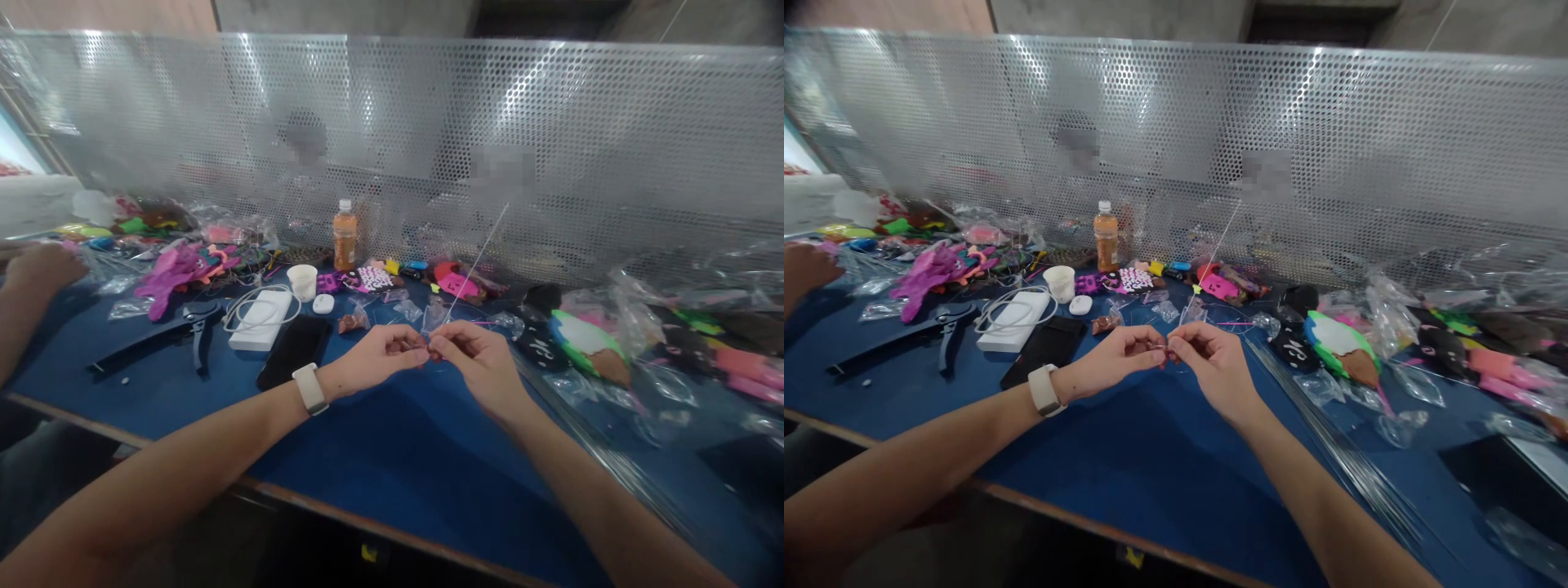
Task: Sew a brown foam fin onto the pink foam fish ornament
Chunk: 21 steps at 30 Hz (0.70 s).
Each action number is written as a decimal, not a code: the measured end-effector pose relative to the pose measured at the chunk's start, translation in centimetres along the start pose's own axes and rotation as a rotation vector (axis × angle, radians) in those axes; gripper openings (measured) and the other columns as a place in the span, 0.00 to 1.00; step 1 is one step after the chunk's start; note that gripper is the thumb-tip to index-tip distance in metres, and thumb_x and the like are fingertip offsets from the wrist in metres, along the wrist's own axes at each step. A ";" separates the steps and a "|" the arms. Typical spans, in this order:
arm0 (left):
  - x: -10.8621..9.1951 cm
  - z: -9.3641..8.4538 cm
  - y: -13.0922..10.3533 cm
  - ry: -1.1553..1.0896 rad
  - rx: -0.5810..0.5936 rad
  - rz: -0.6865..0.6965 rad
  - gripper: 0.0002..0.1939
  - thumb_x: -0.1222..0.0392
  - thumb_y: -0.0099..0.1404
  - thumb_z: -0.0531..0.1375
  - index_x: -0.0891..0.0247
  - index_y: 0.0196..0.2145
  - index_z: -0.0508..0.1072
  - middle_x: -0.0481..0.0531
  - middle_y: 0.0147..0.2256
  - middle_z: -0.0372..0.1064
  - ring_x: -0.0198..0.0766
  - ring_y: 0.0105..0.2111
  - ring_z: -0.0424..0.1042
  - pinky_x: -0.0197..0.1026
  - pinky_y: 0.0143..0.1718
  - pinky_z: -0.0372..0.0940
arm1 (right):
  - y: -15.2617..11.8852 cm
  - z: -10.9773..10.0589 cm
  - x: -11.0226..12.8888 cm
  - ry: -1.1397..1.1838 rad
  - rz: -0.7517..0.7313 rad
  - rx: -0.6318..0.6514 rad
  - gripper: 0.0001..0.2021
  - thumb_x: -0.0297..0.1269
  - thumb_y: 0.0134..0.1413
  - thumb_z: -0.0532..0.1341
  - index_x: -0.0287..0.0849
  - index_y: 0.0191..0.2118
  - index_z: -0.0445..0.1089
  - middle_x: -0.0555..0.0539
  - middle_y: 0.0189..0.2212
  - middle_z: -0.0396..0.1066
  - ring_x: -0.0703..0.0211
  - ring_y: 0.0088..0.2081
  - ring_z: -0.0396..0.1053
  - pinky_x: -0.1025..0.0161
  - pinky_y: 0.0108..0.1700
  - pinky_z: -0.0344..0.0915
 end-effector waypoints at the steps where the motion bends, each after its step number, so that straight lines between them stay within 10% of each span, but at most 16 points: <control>1: -0.3 0.0 -0.1 0.072 0.001 0.023 0.11 0.54 0.70 0.65 0.67 0.40 0.76 0.54 0.38 0.75 0.36 0.38 0.73 0.40 0.45 0.67 | 0.0 0.0 -0.1 0.018 0.008 -0.004 0.10 0.45 0.59 0.71 0.44 0.37 0.79 0.48 0.30 0.77 0.58 0.31 0.73 0.59 0.37 0.72; 12: -2.7 0.0 -1.2 0.713 -0.177 0.410 0.10 0.59 0.76 0.57 0.61 0.41 0.78 0.55 0.42 0.75 0.40 0.42 0.73 0.44 0.47 0.67 | -0.2 0.7 -0.9 0.162 0.071 0.005 0.10 0.45 0.58 0.72 0.44 0.37 0.78 0.50 0.29 0.74 0.60 0.30 0.71 0.59 0.36 0.71; 21: -0.6 -0.7 -0.2 0.306 -0.180 0.085 0.12 0.52 0.70 0.64 0.64 0.34 0.78 0.52 0.33 0.76 0.36 0.34 0.72 0.40 0.41 0.66 | -0.4 -0.2 0.8 -0.133 -0.056 -0.063 0.09 0.44 0.60 0.69 0.45 0.39 0.78 0.46 0.33 0.78 0.54 0.34 0.77 0.55 0.40 0.75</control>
Point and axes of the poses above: each hand's wrist, its own y-axis towards the middle knuckle, its own z-axis out of the palm, x = y × z, the point moved 7 cm from there along y, towards the middle knuckle
